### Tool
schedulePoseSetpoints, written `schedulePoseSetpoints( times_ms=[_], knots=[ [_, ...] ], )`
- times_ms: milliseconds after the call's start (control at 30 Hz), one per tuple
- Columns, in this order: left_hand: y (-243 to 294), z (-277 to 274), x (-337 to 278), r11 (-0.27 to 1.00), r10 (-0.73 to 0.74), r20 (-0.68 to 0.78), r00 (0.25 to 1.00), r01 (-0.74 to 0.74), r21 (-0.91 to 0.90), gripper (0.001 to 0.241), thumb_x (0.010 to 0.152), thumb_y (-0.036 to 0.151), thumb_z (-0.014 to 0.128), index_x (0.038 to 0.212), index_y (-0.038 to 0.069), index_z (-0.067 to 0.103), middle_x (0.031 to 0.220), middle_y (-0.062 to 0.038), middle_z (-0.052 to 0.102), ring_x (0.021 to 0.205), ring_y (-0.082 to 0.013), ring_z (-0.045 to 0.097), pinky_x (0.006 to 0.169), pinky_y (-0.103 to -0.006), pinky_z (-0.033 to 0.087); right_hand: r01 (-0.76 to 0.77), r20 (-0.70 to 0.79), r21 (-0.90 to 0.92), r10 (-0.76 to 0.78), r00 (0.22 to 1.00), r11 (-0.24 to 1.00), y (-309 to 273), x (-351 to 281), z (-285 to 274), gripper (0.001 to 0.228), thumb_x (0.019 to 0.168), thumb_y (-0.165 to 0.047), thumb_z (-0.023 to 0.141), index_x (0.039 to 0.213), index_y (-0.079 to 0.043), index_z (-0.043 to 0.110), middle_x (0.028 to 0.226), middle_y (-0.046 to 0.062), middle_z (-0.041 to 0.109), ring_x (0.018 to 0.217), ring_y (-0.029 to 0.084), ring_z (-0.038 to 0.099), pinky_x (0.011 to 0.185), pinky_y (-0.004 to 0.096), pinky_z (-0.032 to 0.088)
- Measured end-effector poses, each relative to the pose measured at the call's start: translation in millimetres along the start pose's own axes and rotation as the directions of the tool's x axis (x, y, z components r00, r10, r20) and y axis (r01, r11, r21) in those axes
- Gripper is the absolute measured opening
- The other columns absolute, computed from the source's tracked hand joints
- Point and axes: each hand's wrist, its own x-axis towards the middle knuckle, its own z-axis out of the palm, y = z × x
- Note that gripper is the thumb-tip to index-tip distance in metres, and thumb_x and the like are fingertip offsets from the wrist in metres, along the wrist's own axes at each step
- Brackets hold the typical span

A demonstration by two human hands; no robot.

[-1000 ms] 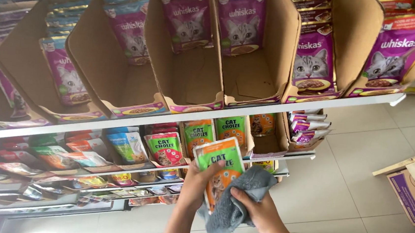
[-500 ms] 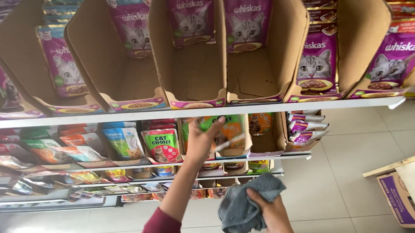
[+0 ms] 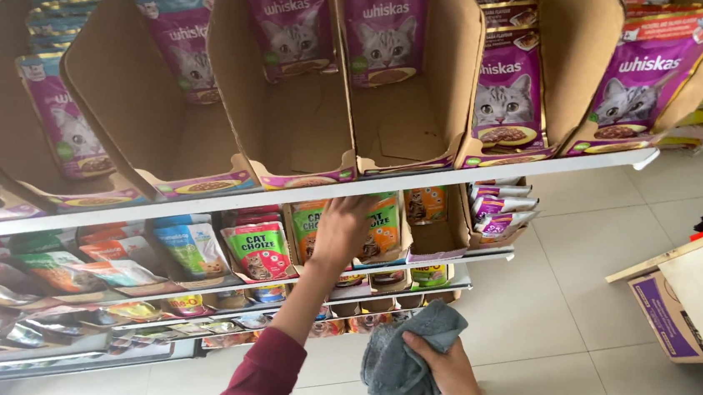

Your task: Wiping down individual cat food pouches with a cloth and arranging them neatly on a grocery store shelf.

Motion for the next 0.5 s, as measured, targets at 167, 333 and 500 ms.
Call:
schedulePoseSetpoints(
  times_ms=[167, 333, 500],
  knots=[
    [29.4, 21.5, -27.8, 0.923, -0.014, 0.579, 0.815, -0.213, 0.322, 0.025, 0.097, -0.004, 0.058, 0.118, 0.001, 0.07, 0.108, -0.018, 0.074, 0.092, -0.0263, 0.074, 0.075, -0.0361, 0.061, -0.02, -0.013, 0.005, 0.02, 1.0, 1.0, 4.0, 4.1, 3.1, 0.048, 0.077, -0.018, 0.084, 0.119, 0.0, 0.066, 0.107, 0.011, 0.076, 0.099, 0.022, 0.072, 0.089, 0.037, 0.058],
    [8.2, 86.8, -54.6, 0.929, -0.168, 0.708, 0.686, -0.131, 0.347, 0.015, 0.095, 0.007, 0.064, 0.105, 0.007, 0.075, 0.113, -0.016, 0.074, 0.102, -0.0323, 0.074, 0.076, -0.0478, 0.062, 0.041, 0.01, -0.032, -0.041, 0.999, 0.999, 6.2, 6.5, 7.5, 0.047, 0.078, -0.018, 0.084, 0.118, -0.001, 0.066, 0.106, 0.011, 0.075, 0.098, 0.022, 0.071, 0.088, 0.036, 0.057],
    [-14.9, 112.6, -56.4, 0.964, -0.141, 0.595, 0.791, -0.027, 0.264, 0.025, 0.08, 0.01, 0.069, 0.101, 0.018, 0.079, 0.119, -0.013, 0.067, 0.118, -0.0336, 0.064, 0.085, -0.0479, 0.059, -0.074, -0.001, -0.001, 0.074, 0.997, 0.997, 0.1, 7.3, 7.4, 0.052, 0.078, -0.02, 0.083, 0.122, -0.001, 0.063, 0.11, 0.012, 0.075, 0.101, 0.024, 0.072, 0.091, 0.038, 0.059]
  ],
)
